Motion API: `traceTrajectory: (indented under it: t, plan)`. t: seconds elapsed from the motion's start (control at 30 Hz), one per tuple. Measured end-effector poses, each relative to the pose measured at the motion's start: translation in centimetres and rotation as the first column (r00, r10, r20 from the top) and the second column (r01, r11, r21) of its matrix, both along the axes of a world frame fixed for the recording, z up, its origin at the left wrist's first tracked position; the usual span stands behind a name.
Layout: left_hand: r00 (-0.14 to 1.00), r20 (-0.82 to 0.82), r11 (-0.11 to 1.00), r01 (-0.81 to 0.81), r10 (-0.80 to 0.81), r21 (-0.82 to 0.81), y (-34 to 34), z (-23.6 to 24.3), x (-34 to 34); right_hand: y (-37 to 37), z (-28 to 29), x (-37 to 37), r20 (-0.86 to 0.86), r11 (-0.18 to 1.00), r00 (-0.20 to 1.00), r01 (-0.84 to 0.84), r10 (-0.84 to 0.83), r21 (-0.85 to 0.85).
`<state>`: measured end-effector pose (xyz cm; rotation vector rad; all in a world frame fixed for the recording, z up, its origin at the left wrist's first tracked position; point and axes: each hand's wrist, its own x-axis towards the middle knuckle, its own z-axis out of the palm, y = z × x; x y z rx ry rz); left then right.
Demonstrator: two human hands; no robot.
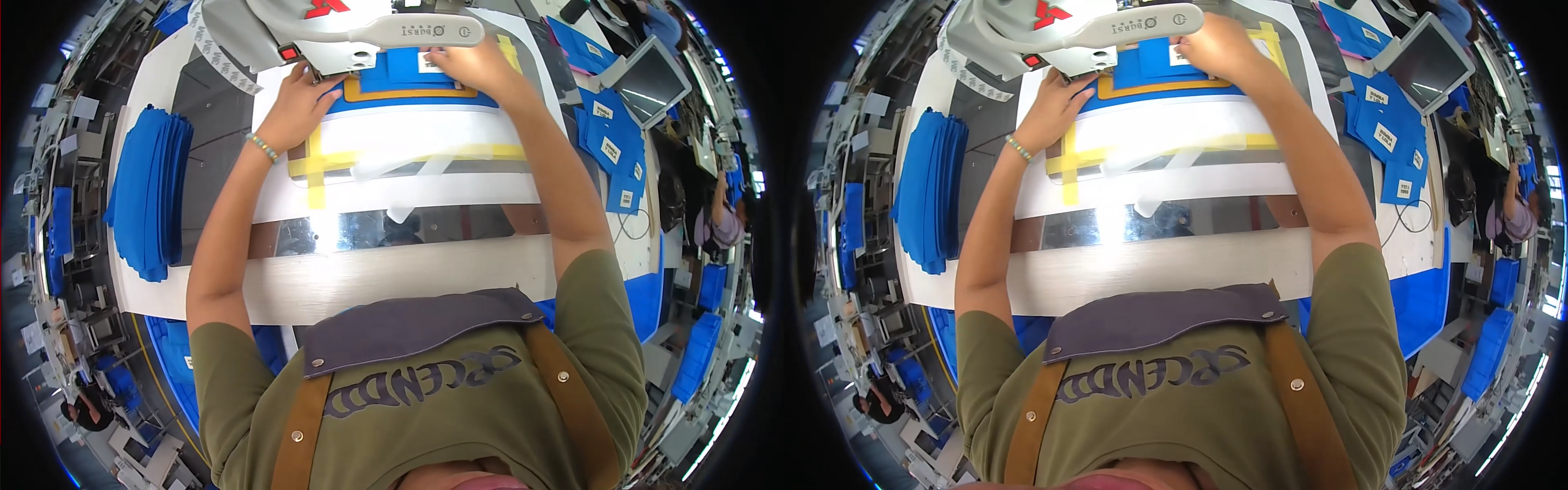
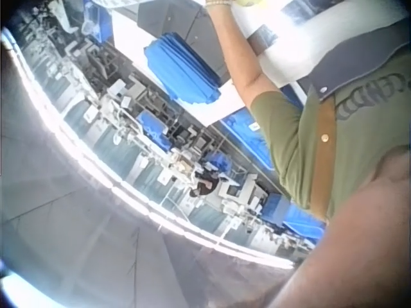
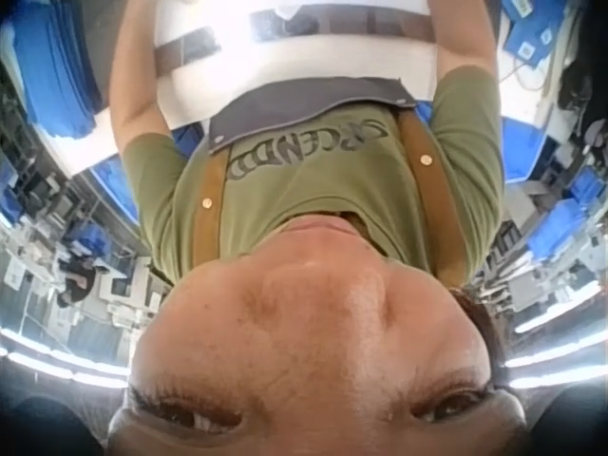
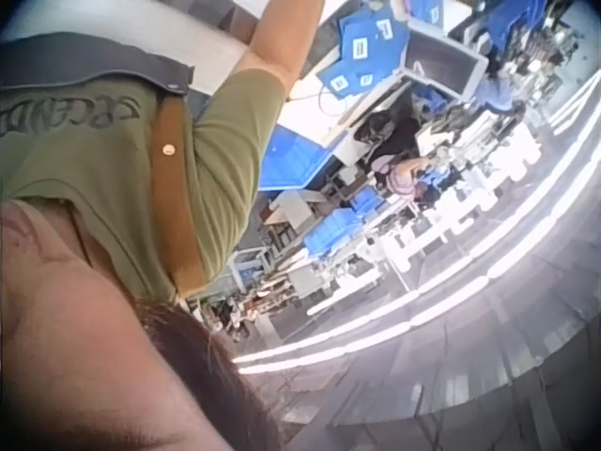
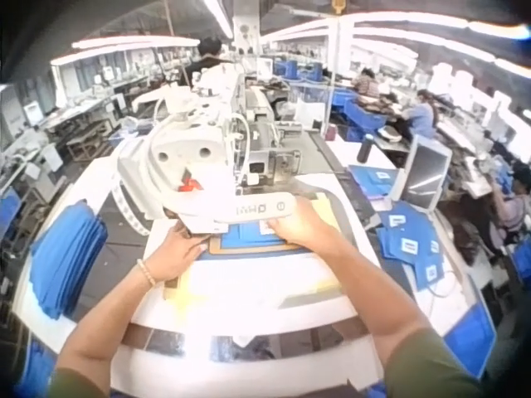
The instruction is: Sewing rectangular labels onto blue fabric pieces using an industrial sewing machine.
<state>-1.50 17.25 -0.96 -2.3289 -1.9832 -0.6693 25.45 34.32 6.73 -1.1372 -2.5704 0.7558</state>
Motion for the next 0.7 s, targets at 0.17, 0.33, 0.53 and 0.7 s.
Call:
traceTrajectory:
  t: [0.17,0.33,0.53,0.7]
  plan:
    - [0.999,0.045,0.998,-0.014,0.017,-0.067,2.0,-0.6,0.5,0.7,-3.2,-3.4,0.061,0.856,0.965,-0.255,0.255,0.45]
    - [0.996,0.075,0.983,-0.042,0.056,-0.181,2.2,-1.0,0.1,-0.8,-2.8,-3.5,0.181,0.867,0.95,-0.309,0.256,0.392]
    - [0.992,0.127,0.997,0.022,-0.012,-0.074,2.9,-1.3,0.3,-0.1,-7.0,-1.8,-0.186,0.741,0.753,-0.514,0.631,0.433]
    - [0.965,0.263,0.99,0.019,0.018,-0.137,3.5,-1.4,0.1,-2.6,-8.2,-2.0,-0.103,0.743,0.827,-0.433,0.553,0.51]
